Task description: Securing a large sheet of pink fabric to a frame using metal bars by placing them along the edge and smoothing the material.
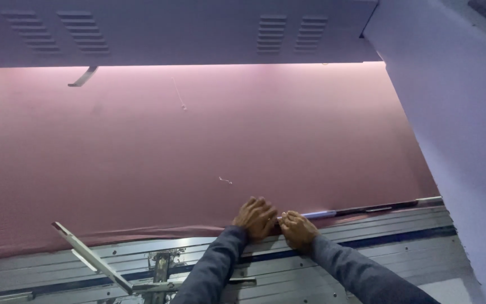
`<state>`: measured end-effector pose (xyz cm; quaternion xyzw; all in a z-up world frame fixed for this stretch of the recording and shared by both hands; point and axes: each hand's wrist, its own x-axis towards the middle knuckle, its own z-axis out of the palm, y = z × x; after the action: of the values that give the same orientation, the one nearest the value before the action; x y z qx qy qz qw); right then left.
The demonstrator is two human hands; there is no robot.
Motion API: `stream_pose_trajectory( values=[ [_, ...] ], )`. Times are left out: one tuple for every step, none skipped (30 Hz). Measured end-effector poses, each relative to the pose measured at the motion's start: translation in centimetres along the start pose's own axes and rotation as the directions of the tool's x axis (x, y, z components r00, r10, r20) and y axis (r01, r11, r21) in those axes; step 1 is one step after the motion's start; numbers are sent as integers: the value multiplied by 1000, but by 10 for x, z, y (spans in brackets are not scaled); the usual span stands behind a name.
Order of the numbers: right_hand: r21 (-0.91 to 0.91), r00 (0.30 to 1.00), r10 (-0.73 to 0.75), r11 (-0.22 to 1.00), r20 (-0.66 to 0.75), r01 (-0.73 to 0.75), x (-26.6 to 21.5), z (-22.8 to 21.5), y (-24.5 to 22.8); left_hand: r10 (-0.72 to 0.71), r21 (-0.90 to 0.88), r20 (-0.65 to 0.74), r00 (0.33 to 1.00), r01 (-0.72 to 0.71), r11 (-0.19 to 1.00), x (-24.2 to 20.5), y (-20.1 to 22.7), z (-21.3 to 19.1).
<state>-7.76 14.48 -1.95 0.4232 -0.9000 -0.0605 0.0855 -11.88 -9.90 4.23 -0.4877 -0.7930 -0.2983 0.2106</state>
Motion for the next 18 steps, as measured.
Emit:
stream_pose_trajectory(
  values=[
    [-2,1000,-3,1000,-7,3,8,-6,1,1,8,0,1000,-1,1000,-1,-13,33],
    [-10,1000,-10,1000,-16,10,9,-13,-1,-322,117,-43,946,325,938,-3,-21,70],
    [-17,1000,-18,1000,-25,17,10,-19,-2,-603,208,-118,789,613,762,-4,-29,106],
    [-27,1000,-19,999,-25,18,11,-23,-2,-598,204,-125,791,611,765,3,-24,96],
    [14,998,-19,1000,-64,20,11,-27,-2,-677,269,33,735,646,714,10,-17,86],
    [67,994,-30,997,-109,38,12,-27,-10,-752,351,179,634,673,651,7,-7,74],
    [69,992,-43,996,-115,51,9,-31,-1,-760,357,170,627,680,641,13,-6,79],
    [40,995,-57,997,-83,60,10,-32,0,-765,340,126,632,697,632,12,-7,78],
    [11,996,-70,997,-50,71,12,-34,0,-768,323,81,635,712,623,11,-9,78],
    [7,996,-72,997,-53,72,12,-35,1,-767,323,76,638,711,624,14,-8,75],
    [-39,996,-73,997,-51,71,11,-36,2,-779,343,105,618,713,611,17,-6,73],
    [-75,996,-74,995,-51,70,13,-34,-1,-795,368,136,591,715,595,16,-6,69],
    [-71,996,-77,995,-56,73,11,-38,5,-797,374,135,588,715,591,24,-2,66],
    [-11,997,-66,998,-39,66,15,-41,10,-818,367,196,540,733,572,30,-2,58],
    [49,998,-57,997,-22,58,18,-45,14,-833,361,256,490,751,552,35,-1,50],
    [56,998,-66,996,-18,67,22,-50,19,-840,361,256,479,758,543,42,2,43],
    [117,997,-31,993,77,22,25,-57,21,-850,391,317,420,759,520,49,8,35],
    [163,986,17,986,169,-45,29,-65,25,-848,423,377,372,746,515,58,11,25]
  ],
)
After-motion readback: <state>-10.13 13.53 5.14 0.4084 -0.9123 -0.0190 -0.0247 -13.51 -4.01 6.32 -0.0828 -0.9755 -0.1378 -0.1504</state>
